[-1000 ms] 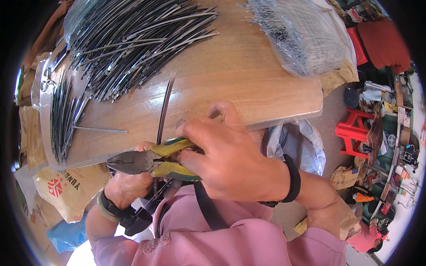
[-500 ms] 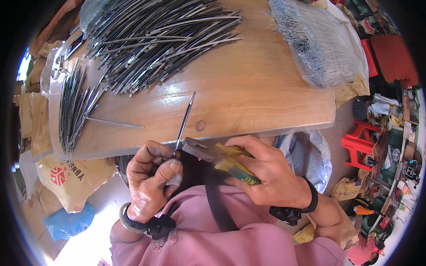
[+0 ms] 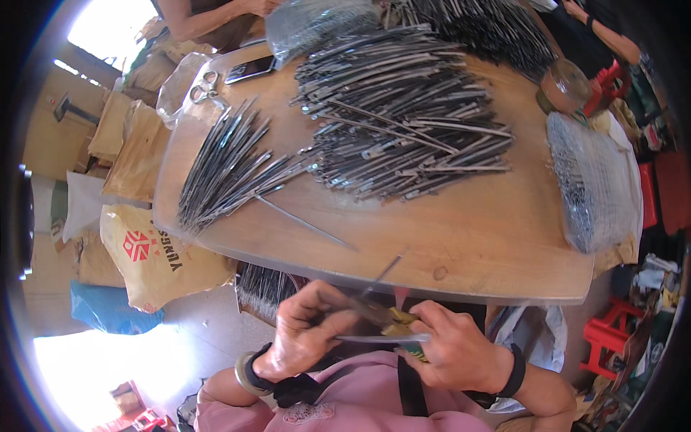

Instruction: The person uses pliers to bend long metal strips at a workbench, handling each strip individually and adding it to a pile.

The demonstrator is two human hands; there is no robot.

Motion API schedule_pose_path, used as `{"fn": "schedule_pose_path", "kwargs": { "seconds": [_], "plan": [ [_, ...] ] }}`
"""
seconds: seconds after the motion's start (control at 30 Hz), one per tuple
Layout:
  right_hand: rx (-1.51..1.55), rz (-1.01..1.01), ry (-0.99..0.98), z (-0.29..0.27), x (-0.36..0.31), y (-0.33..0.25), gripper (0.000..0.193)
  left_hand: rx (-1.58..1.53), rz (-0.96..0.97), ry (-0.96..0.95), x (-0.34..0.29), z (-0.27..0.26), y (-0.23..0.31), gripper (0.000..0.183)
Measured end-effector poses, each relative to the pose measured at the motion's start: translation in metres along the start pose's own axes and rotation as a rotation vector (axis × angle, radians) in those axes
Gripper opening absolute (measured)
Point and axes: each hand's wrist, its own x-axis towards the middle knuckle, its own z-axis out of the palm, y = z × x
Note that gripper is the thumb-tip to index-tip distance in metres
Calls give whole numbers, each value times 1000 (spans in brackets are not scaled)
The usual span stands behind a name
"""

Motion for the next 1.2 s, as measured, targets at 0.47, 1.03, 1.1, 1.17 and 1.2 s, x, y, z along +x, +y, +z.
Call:
{"fn": "schedule_pose_path", "kwargs": {
  "seconds": [0.47,1.03,1.1,1.17,1.2],
  "plan": [
    [-203,-32,277,-13,74,24,24,1080,606,341,51,-114,57,36],
    [-20,170,278,-11,37,41,26,1450,539,440,70,-136,45,41],
    [73,219,312,-14,24,47,26,1692,504,497,77,-120,59,53],
    [98,280,351,-19,8,49,25,1645,528,505,89,-125,47,56],
    [214,258,362,-30,1,50,22,1605,438,471,86,-135,40,49]
  ]
}}
